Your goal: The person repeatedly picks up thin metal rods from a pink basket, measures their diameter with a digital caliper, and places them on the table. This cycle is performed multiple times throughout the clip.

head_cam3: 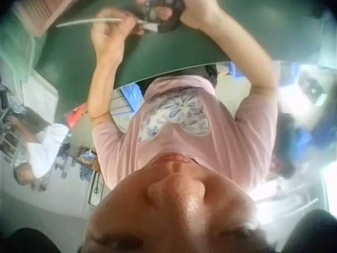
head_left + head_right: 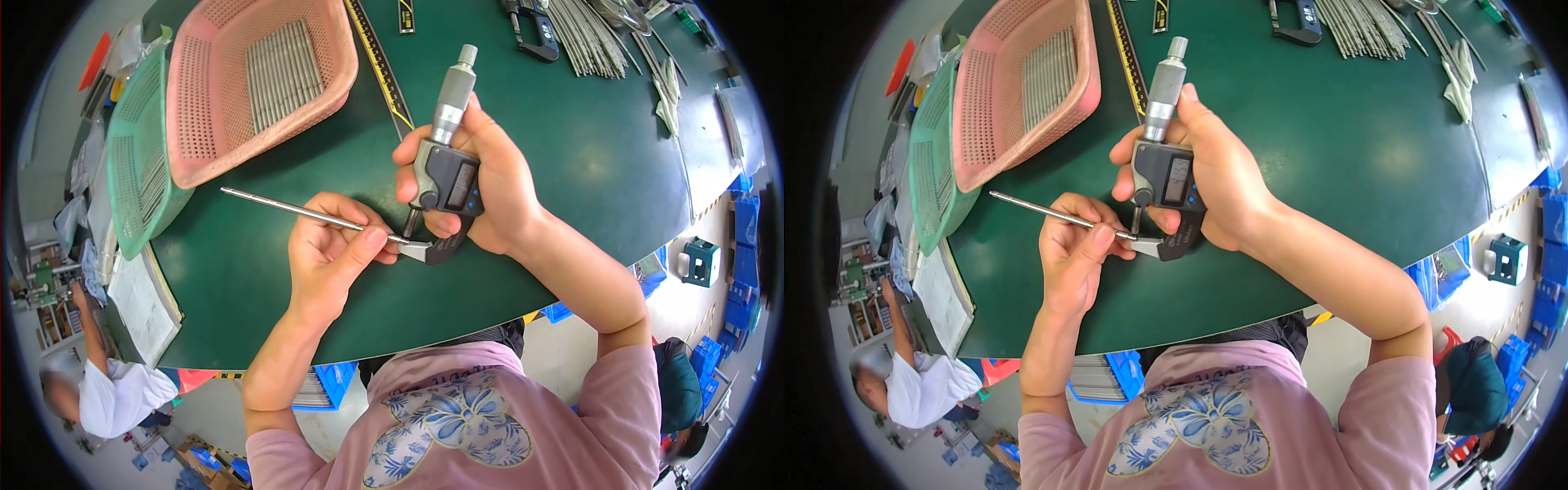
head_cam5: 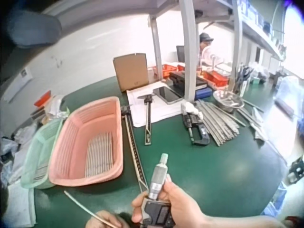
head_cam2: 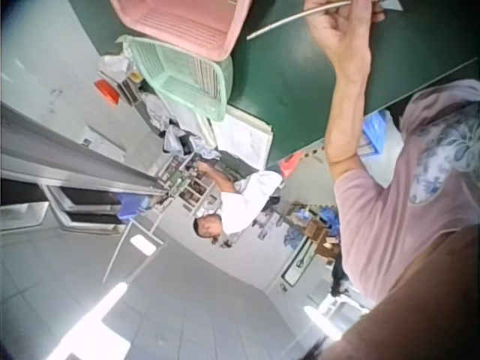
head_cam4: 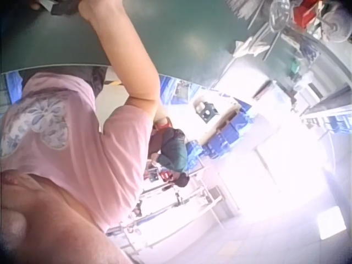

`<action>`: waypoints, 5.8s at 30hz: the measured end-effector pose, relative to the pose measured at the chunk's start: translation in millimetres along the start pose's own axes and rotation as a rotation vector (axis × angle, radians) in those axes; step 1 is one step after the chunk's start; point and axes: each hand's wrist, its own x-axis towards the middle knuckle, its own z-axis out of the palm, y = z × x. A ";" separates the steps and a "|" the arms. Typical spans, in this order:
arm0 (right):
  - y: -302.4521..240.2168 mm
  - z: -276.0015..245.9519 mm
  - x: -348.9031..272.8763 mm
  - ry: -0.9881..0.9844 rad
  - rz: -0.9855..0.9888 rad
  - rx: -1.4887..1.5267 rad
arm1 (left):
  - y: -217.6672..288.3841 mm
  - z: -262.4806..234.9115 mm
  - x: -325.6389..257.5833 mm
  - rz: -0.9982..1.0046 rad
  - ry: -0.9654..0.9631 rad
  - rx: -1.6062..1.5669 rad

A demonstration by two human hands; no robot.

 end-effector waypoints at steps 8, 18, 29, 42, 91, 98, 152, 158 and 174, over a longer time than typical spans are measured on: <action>-1.3 -0.2 -1.5 -0.027 0.056 0.069 | 0.9 -5.8 0.0 0.028 -0.056 -0.037; 2.7 -1.1 -0.5 -0.061 0.057 0.074 | 0.6 -4.4 -0.1 0.042 -0.127 -0.092; 3.8 -0.3 -1.6 -0.036 0.037 0.023 | -0.7 -5.3 1.3 0.054 -0.177 -0.100; 4.0 1.7 -2.2 -0.060 -0.025 -0.042 | -1.2 -1.1 -2.4 -0.019 -0.153 -0.031; 4.5 -0.1 -2.0 -0.029 0.070 0.020 | -2.0 -4.1 -0.6 0.011 -0.190 -0.074; 3.8 0.2 -1.2 -0.031 0.054 -0.016 | -2.9 -5.0 0.4 0.030 -0.226 -0.069; 25.5 -10.5 6.5 -0.242 -0.011 0.167 | -70.1 385.5 315.9 -0.584 -0.521 0.562; 47.0 -6.2 24.9 -0.182 -0.125 0.202 | -64.0 381.1 309.4 -0.524 -0.425 0.651; 12.5 -3.3 6.7 -0.174 0.049 0.149 | 175.9 51.3 190.7 0.190 0.009 0.840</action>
